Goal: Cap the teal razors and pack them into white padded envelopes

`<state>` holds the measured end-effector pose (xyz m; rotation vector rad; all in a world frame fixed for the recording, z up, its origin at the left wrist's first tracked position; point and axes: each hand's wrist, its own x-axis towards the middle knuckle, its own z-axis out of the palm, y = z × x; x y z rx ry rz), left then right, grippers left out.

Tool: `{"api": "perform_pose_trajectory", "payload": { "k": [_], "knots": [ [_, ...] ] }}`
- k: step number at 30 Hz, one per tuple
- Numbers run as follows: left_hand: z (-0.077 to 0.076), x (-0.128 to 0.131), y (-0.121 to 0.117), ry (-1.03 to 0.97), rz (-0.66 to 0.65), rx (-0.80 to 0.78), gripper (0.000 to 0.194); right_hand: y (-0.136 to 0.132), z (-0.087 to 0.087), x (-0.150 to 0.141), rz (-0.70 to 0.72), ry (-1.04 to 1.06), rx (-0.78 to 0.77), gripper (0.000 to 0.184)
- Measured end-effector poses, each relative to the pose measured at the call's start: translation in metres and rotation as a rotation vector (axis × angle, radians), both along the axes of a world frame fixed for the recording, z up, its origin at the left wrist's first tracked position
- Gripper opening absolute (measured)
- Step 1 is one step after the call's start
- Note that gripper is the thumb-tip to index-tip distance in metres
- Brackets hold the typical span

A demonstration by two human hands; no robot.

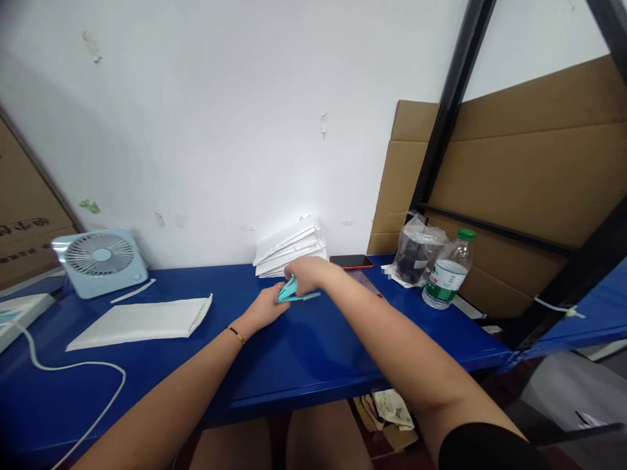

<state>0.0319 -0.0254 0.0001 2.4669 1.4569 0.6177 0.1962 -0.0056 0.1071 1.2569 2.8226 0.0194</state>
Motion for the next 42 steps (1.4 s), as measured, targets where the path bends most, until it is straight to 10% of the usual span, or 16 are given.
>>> {"api": "perform_pose_trajectory", "payload": {
  "k": [6, 18, 21, 25, 32, 34, 39, 42],
  "knots": [
    [0.009, 0.033, -0.01, -0.575, 0.061, -0.076, 0.021, -0.027, 0.057, 0.004, 0.103, 0.442, -0.017, 0.05],
    [-0.013, 0.054, -0.023, -0.846, 0.019, -0.145, 0.023, -0.041, -0.004, -0.03, -0.04, 0.41, 0.089, 0.06],
    [-0.01, 0.048, -0.023, -0.685, 0.062, -0.034, 0.023, -0.044, 0.002, -0.018, -0.009, 0.397, 0.063, 0.056],
    [0.011, 0.03, -0.028, 0.062, 0.058, 0.218, 0.025, -0.045, 0.007, 0.005, -0.018, 0.242, 0.038, 0.058],
    [0.039, 0.02, -0.053, 0.475, -0.177, 0.458, 0.021, -0.049, -0.039, 0.02, -0.13, 0.264, -0.941, 0.041],
    [0.04, 0.022, -0.058, 0.531, -0.149, 0.466, 0.02, -0.056, -0.05, 0.02, -0.132, 0.28, -0.812, 0.033],
    [0.045, 0.02, -0.057, 0.504, 0.088, 0.265, 0.023, -0.075, -0.05, 0.017, -0.135, 0.041, 0.198, 0.024],
    [0.05, 0.016, -0.055, 0.519, 0.021, 0.271, 0.023, -0.079, -0.044, 0.017, -0.193, 0.081, 0.214, 0.024]
  ]
}}
